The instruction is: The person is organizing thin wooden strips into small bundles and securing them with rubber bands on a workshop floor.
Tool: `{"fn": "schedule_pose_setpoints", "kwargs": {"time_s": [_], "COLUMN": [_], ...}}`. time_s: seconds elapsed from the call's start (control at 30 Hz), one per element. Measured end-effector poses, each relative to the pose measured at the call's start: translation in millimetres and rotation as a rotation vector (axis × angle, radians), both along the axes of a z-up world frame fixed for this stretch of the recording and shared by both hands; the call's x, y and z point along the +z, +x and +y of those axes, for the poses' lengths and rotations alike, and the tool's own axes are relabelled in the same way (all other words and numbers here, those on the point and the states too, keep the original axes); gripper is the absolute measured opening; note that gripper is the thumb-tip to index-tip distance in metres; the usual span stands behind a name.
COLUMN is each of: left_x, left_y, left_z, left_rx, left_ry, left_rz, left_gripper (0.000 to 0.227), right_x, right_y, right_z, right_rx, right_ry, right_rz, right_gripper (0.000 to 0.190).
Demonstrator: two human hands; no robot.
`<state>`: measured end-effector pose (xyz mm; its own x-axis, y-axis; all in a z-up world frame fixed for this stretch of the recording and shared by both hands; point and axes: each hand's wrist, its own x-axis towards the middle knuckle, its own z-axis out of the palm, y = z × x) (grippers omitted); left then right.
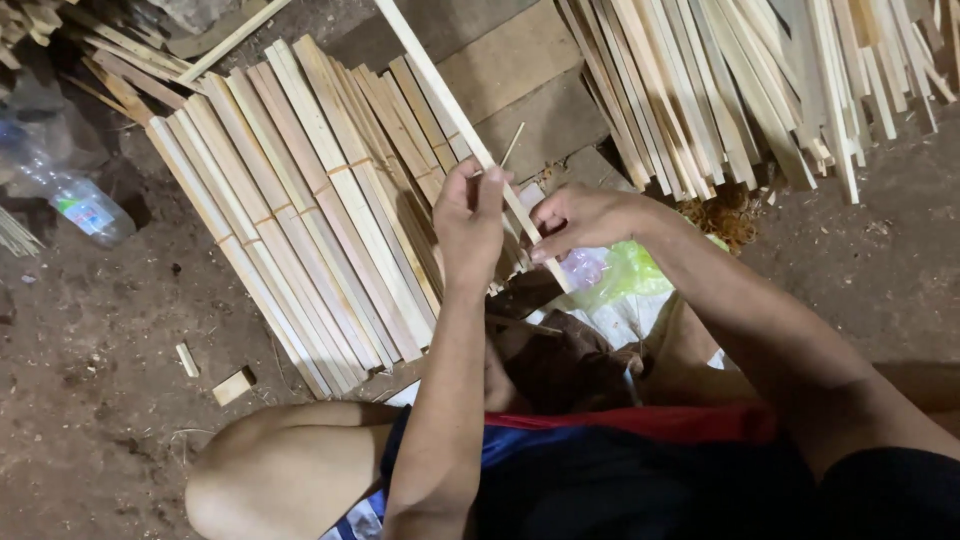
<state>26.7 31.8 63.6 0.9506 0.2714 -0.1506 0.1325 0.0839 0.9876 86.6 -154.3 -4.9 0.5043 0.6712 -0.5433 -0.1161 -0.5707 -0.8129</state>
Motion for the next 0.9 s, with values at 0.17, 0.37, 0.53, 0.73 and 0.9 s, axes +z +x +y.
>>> {"fn": "schedule_pose_setpoints", "kwargs": {"time_s": [0.17,0.37,0.53,0.73,0.9], "left_x": [25,-5,-16,-16,-27], "left_y": [1,4,2,0,-1], "left_z": [4,5,-8,-25,-33], "left_rx": [0.111,0.011,-0.09,-0.162,-0.152], "left_ry": [0.188,-0.034,-0.04,0.004,-0.046], "left_rz": [0.288,0.029,0.155,0.312,0.279], "left_gripper": [0.077,0.031,0.035,0.038,0.039], "right_x": [8,-15,-31,-175,-169], "right_y": [-1,-4,25,59,35], "right_z": [-1,-6,-55,-129,-111], "right_rx": [0.053,0.072,-0.315,-0.733,-0.786], "right_ry": [0.047,0.146,0.052,-0.71,-0.666], "right_rz": [0.045,0.138,-0.147,-0.647,-0.421], "right_gripper": [0.045,0.042,0.03,0.011,0.03]}}
